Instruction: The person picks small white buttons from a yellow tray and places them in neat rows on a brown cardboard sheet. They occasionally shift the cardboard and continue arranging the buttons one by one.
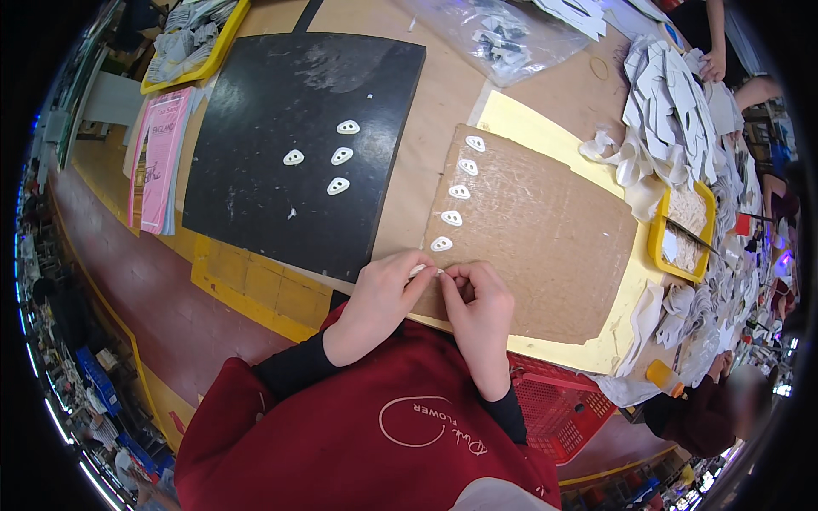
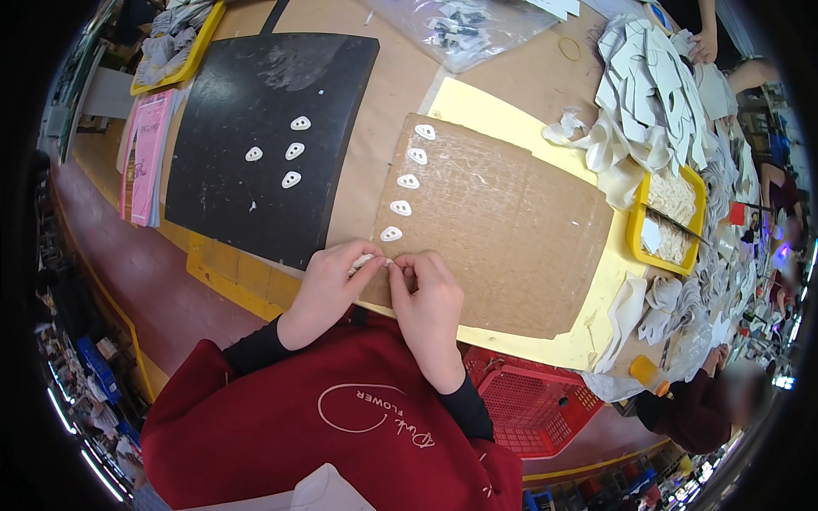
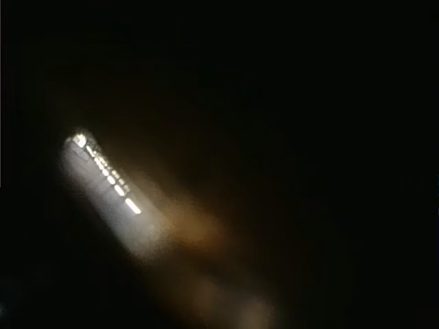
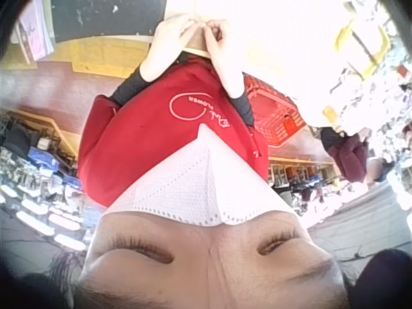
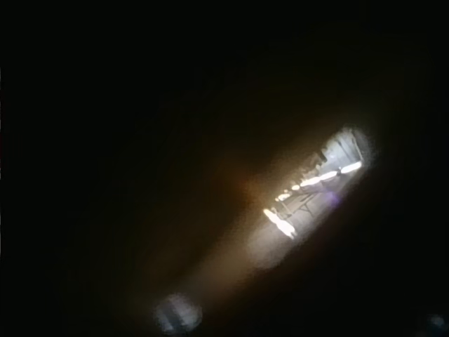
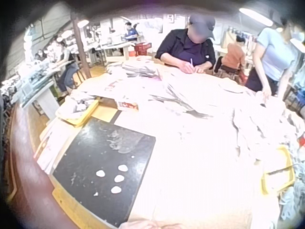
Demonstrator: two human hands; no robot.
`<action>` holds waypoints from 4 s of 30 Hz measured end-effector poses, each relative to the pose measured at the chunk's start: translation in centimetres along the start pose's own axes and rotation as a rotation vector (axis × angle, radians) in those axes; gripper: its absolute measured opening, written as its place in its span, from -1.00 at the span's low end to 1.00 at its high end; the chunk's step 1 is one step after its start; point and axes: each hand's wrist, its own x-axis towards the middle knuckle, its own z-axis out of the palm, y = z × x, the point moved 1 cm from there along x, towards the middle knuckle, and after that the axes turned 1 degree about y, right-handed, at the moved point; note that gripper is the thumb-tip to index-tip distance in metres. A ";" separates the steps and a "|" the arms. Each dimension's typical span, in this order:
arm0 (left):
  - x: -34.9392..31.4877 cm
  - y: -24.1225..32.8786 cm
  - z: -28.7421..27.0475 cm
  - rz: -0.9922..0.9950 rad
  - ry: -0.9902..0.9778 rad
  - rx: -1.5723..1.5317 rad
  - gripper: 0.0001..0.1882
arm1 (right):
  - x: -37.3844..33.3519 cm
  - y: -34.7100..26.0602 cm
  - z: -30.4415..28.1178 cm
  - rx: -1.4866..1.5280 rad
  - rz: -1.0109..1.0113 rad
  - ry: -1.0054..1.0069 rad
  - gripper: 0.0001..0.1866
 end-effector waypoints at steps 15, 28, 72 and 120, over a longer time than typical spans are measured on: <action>-0.8 0.3 -1.9 -0.529 -0.295 -1.040 -0.66 | -0.8 -0.4 -0.1 0.084 -0.142 0.056 -0.87; -2.8 -0.5 -0.8 -0.406 -0.317 -0.696 -0.84 | -2.2 -0.4 -0.5 0.404 0.055 -0.089 -0.84; 5.2 3.7 0.4 -0.398 -0.424 -1.073 -0.65 | 4.4 -0.9 -8.0 -0.398 -0.799 0.186 -0.74; 3.5 1.1 -1.7 -0.372 -0.234 -1.004 -0.77 | 12.8 0.0 -5.1 -0.180 -0.320 0.200 -0.90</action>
